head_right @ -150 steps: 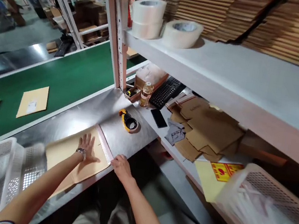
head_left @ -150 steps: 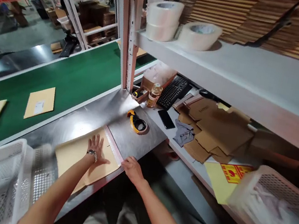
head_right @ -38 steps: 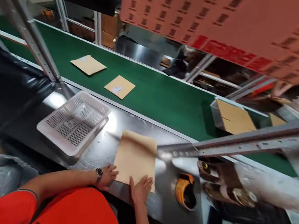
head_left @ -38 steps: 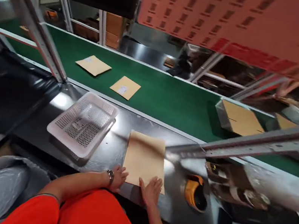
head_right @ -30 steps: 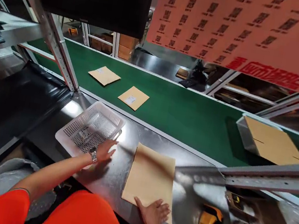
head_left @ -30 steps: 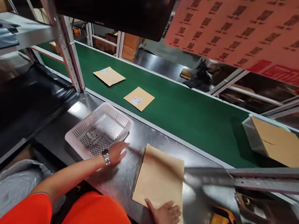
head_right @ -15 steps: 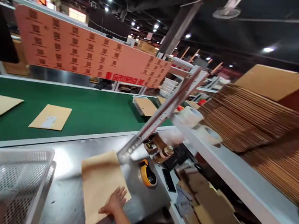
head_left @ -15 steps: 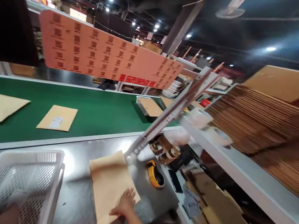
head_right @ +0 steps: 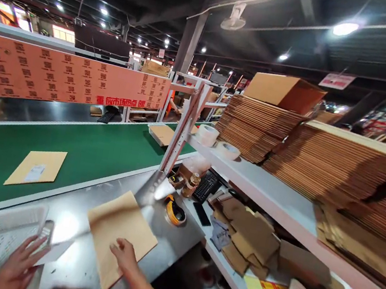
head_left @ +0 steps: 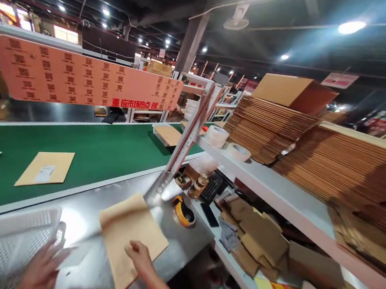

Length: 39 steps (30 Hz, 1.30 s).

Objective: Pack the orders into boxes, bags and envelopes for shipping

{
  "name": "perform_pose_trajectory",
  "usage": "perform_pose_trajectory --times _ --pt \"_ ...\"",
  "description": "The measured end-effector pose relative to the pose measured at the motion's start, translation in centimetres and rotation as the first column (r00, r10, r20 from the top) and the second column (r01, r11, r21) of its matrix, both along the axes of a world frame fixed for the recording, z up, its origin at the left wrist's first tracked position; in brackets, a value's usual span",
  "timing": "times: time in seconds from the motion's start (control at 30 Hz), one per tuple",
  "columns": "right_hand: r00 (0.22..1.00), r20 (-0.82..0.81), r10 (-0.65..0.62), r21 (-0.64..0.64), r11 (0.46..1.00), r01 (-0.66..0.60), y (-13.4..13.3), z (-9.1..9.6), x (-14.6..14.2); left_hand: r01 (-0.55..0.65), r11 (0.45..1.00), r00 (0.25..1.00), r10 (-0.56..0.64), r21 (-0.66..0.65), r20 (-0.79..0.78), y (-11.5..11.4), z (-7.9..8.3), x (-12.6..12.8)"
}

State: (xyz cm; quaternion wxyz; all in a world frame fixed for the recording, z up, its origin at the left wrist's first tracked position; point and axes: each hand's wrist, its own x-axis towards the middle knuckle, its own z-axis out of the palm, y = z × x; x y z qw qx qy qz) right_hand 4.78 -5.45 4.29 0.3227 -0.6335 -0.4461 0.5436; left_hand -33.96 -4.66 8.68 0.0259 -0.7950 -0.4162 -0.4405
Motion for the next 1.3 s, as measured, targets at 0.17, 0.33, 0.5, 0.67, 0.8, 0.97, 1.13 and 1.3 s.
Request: perform_pose_trajectory --times 0.17,0.33,0.5,0.67,0.8,0.97,1.13,1.3 --pt "0.794 -0.596 0.119 -0.151 0.955 -0.257 -3.2 6.0 0.9 0.304 0.952 0.948 -0.306 -0.039 -0.085 -2.5 1.6 14.4" --pt "0.84 -0.523 -0.144 -0.061 0.989 0.132 -7.7 8.2 6.7 0.22 0.861 0.92 -0.028 -0.458 0.391 -4.2 1.5 22.8" --pt "0.808 -0.496 -0.319 0.011 0.928 0.373 -11.0 8.7 11.2 0.582 0.203 0.773 0.161 -0.788 0.613 -7.3 2.4 31.0" --pt "0.767 -0.558 -0.317 -0.021 0.929 0.369 -14.3 8.8 14.6 0.655 0.03 0.715 0.3 -0.755 0.632 -10.8 3.3 38.0" --pt "0.725 -0.591 -0.353 -0.071 0.919 0.389 -17.5 8.3 18.3 0.619 0.091 0.683 0.429 -0.78 0.591 -12.6 3.4 41.2" --pt "0.696 -0.619 -0.363 -0.098 0.916 0.39 -20.6 6.7 22.3 0.545 0.076 0.719 0.469 -0.835 0.512 -14.8 3.4 45.1" --pt "0.718 -0.599 -0.354 -0.111 0.925 0.363 -22.5 5.4 25.9 0.558 0.059 0.704 0.494 -0.828 0.509 -17.2 3.0 48.7" --pt "0.754 -0.558 -0.346 -0.107 0.931 0.348 -23.8 4.6 28.5 0.567 0.029 0.699 0.511 -0.823 0.5 -19.1 2.4 51.0"
